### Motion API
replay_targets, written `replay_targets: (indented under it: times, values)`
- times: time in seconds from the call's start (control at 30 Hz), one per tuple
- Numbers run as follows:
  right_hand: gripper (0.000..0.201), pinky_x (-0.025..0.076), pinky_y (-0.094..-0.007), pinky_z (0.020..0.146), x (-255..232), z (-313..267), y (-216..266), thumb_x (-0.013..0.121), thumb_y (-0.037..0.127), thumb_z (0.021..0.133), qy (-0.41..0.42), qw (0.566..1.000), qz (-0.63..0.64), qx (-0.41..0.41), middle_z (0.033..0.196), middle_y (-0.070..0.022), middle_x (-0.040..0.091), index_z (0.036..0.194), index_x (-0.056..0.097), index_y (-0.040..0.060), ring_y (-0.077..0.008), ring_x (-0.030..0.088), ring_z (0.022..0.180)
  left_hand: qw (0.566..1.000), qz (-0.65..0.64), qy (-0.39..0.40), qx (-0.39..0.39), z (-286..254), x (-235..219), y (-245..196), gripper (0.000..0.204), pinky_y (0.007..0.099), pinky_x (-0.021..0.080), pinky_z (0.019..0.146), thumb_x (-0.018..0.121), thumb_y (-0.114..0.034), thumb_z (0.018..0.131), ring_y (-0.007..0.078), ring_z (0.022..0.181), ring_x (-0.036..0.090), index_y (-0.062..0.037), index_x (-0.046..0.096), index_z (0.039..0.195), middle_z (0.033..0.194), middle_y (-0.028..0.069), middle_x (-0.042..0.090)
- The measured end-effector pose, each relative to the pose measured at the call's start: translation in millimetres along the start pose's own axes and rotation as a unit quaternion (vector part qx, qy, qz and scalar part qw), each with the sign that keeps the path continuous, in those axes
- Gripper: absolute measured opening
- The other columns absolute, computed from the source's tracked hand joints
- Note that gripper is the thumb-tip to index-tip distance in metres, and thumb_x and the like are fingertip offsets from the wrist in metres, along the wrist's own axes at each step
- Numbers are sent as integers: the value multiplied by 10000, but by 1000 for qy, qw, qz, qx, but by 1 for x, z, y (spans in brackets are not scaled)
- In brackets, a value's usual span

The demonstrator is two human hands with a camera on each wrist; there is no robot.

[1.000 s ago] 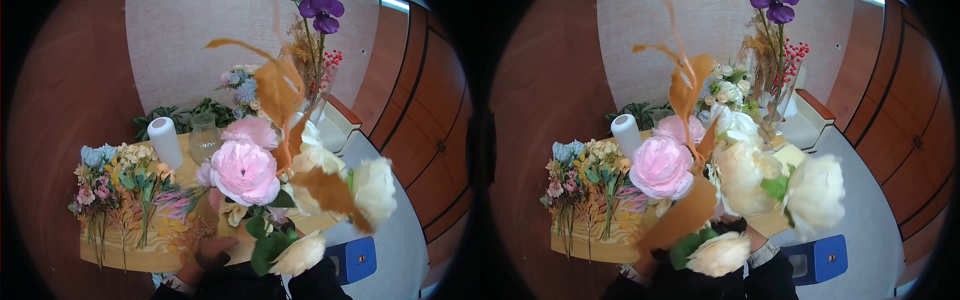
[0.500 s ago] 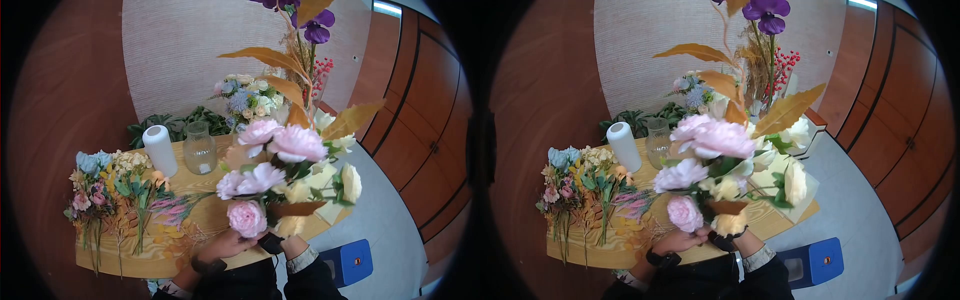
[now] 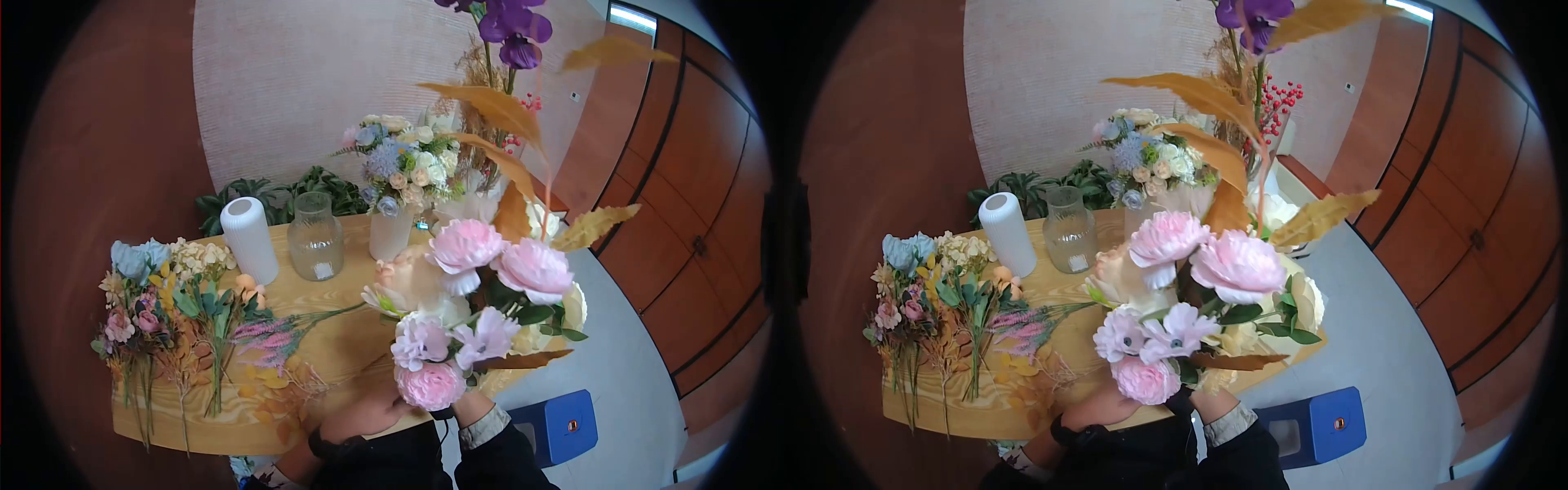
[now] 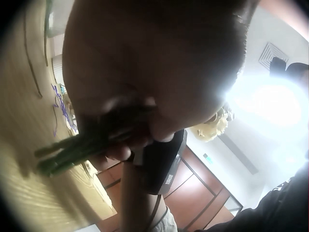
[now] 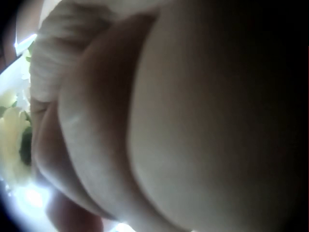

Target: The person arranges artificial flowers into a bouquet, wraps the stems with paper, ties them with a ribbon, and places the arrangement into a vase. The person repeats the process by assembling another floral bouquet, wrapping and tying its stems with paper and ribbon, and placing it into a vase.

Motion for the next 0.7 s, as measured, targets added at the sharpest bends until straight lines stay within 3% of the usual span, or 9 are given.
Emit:
replay_targets:
  times: [0.1,0.23,0.3,0.37,0.4,0.57,0.63,0.67,0.7]
  values:
    - [265,437,-341,738,-14,-23,-9,507,95,831,-16,1000,-4,12,959,-100,592,1091,531,48,-233,553,850,996,91,-3,-7,-5,14,36,261,367,409,847,536,-139,832,281,976,539,8,517,1047,995,178,572]
    - [266,435,-346,750,-15,-56,-20,505,96,830,-32,999,-8,17,964,-103,593,1090,533,48,-239,553,863,996,59,-35,52,8,15,12,274,372,391,882,538,-123,812,291,1032,515,9,527,1052,1031,190,561]
    - [267,434,-349,756,-44,-79,-29,504,96,829,-40,999,-10,14,967,-105,594,1089,534,47,-242,554,870,952,-256,-20,-166,-8,44,84,244,355,382,896,536,-137,808,290,1073,491,3,570,1005,1071,190,549]
    - [267,433,-352,763,-10,-20,-7,503,96,828,-47,999,-11,10,970,-107,594,1089,534,47,-245,554,876,954,-245,-16,-169,-5,48,83,249,355,382,896,537,-141,808,287,1073,491,1,568,1010,1074,187,549]
    - [268,433,-353,766,-31,-76,-6,503,96,828,-50,999,-10,8,971,-107,595,1089,535,47,-246,554,879,957,-235,-13,-172,-14,44,87,253,355,382,897,538,-144,808,285,1073,492,0,566,1015,1076,184,550]
    - [269,431,-360,781,-19,-28,-8,500,97,826,-61,998,-2,-6,977,-111,596,1088,537,46,-254,555,896,966,-179,-4,-186,-95,23,111,278,352,381,900,545,-163,809,271,1072,494,-8,555,1040,1089,172,552]
    - [270,430,-363,787,-34,-77,-26,500,98,825,-64,998,1,-14,980,-113,597,1087,538,46,-257,556,903,969,-156,-1,-190,-1,26,81,288,352,381,901,547,-171,810,266,1072,495,-11,551,1049,1094,166,552]
    - [270,430,-364,790,-24,-70,-22,499,98,825,-66,998,2,-19,981,-114,597,1087,538,46,-259,556,906,971,-144,0,-191,-10,18,84,293,351,381,901,549,-174,810,264,1071,496,-13,549,1054,1097,164,553]
    - [270,429,-365,793,-11,-62,-17,499,98,824,-67,997,2,-23,983,-115,598,1087,538,46,-260,556,909,972,-133,0,-193,-79,27,104,298,351,380,902,550,-178,810,261,1071,496,-14,547,1059,1100,161,553]
Point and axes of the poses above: each hand's wrist, its own z-axis towards the middle knuckle, its own x-axis out of the palm, y = z × x, the point moved 5 cm from there along z, towards the middle knuckle
